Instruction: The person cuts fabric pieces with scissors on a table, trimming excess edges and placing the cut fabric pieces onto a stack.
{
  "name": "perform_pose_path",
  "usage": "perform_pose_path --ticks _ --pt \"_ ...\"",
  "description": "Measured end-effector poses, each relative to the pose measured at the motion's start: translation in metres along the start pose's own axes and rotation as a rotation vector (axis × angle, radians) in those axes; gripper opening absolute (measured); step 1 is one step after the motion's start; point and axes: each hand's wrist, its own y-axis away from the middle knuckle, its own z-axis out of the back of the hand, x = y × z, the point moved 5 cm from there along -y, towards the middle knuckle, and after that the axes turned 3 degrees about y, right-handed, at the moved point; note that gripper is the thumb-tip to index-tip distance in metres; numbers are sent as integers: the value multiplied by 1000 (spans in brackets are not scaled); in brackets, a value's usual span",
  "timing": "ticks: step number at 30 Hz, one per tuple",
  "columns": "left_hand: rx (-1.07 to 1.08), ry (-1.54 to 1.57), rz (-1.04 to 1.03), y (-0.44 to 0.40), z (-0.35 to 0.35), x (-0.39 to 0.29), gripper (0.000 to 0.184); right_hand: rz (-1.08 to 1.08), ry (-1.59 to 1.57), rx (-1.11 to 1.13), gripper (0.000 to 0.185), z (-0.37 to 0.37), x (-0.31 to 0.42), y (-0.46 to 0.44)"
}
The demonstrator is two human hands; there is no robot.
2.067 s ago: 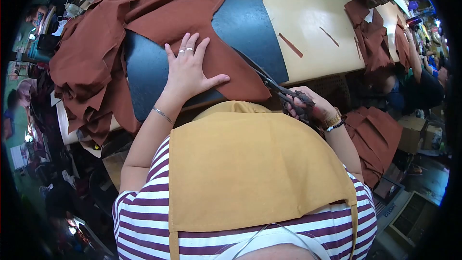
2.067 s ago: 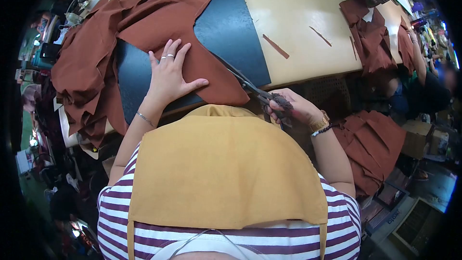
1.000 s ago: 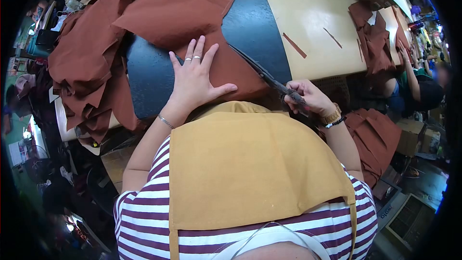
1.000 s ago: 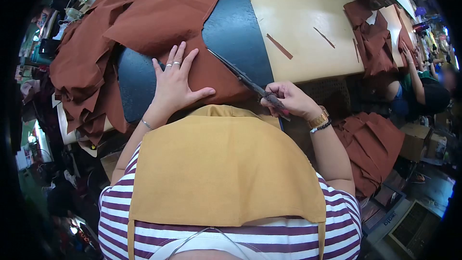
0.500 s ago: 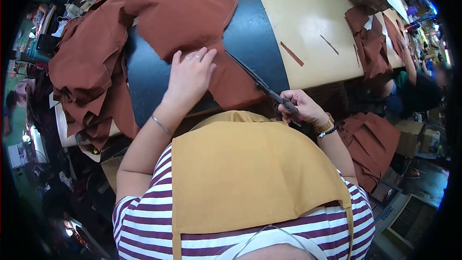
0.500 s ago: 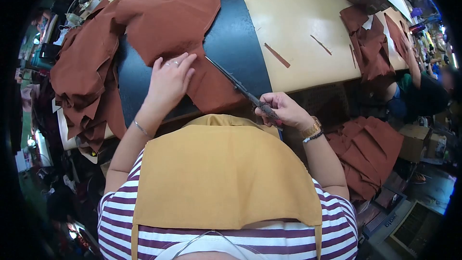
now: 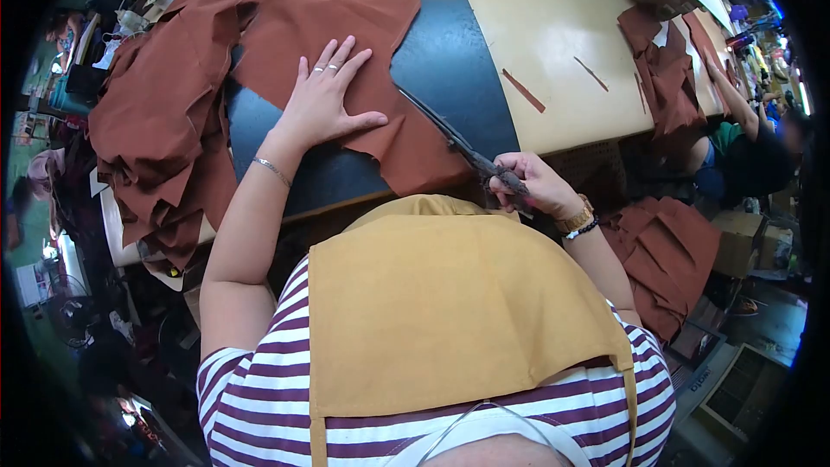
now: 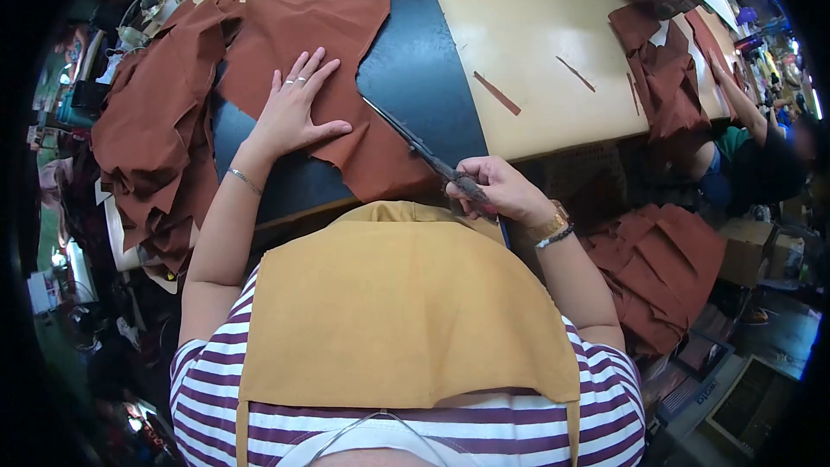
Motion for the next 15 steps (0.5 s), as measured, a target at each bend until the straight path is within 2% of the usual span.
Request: perform_pose_path --ticks 15 --pt "-40 -3 -4 13 -7 -12 97 4 15 36 25 0 -1 -3"
